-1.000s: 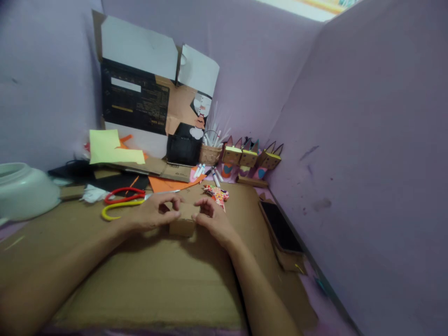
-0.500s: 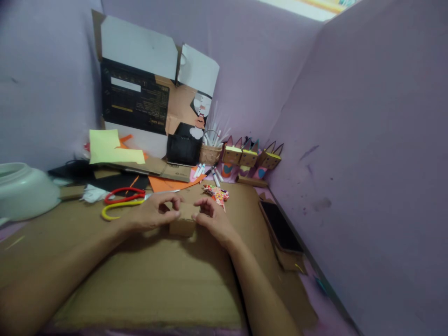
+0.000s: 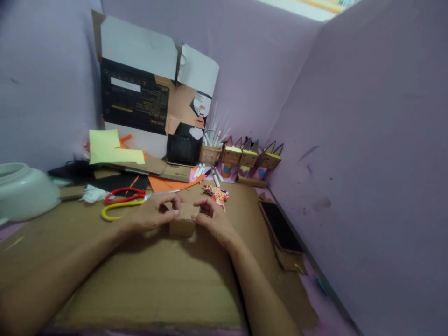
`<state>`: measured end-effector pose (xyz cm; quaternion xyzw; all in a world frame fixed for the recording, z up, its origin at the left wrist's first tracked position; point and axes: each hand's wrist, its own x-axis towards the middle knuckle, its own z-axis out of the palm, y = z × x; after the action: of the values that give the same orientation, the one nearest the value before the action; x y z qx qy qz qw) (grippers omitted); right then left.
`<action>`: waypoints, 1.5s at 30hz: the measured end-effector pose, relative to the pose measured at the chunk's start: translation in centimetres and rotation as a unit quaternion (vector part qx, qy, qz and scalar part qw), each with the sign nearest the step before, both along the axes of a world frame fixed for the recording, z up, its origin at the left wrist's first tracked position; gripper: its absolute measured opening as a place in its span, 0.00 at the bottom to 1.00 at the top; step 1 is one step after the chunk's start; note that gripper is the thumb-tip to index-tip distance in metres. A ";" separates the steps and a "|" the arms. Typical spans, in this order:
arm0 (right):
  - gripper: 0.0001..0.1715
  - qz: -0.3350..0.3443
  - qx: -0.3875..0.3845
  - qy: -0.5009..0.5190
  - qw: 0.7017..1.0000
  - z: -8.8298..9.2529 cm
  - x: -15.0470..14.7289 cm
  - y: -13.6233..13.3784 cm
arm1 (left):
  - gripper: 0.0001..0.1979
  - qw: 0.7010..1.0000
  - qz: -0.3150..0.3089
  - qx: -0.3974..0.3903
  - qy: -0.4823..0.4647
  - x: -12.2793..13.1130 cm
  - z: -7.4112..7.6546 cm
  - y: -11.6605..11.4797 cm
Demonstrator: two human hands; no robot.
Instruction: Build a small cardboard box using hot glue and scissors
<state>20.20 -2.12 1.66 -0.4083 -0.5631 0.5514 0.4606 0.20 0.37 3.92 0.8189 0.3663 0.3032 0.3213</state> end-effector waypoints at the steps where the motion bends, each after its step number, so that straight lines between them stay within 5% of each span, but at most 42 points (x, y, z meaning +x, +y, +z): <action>1: 0.18 0.000 0.001 0.000 1.000 0.0 0.0 0.0 | 0.04 1.000 0.000 -0.004 0.000 0.0 0.0 0.0; 45: 0.14 0.013 0.009 -0.018 1.000 0.5 0.1 -0.4 | 0.05 0.999 0.004 -0.038 -0.001 0.0 0.0 -0.1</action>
<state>20.28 -2.47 2.15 -0.4069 -0.5815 0.5445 0.4470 0.21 0.24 3.90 0.8043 0.3803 0.2912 0.3516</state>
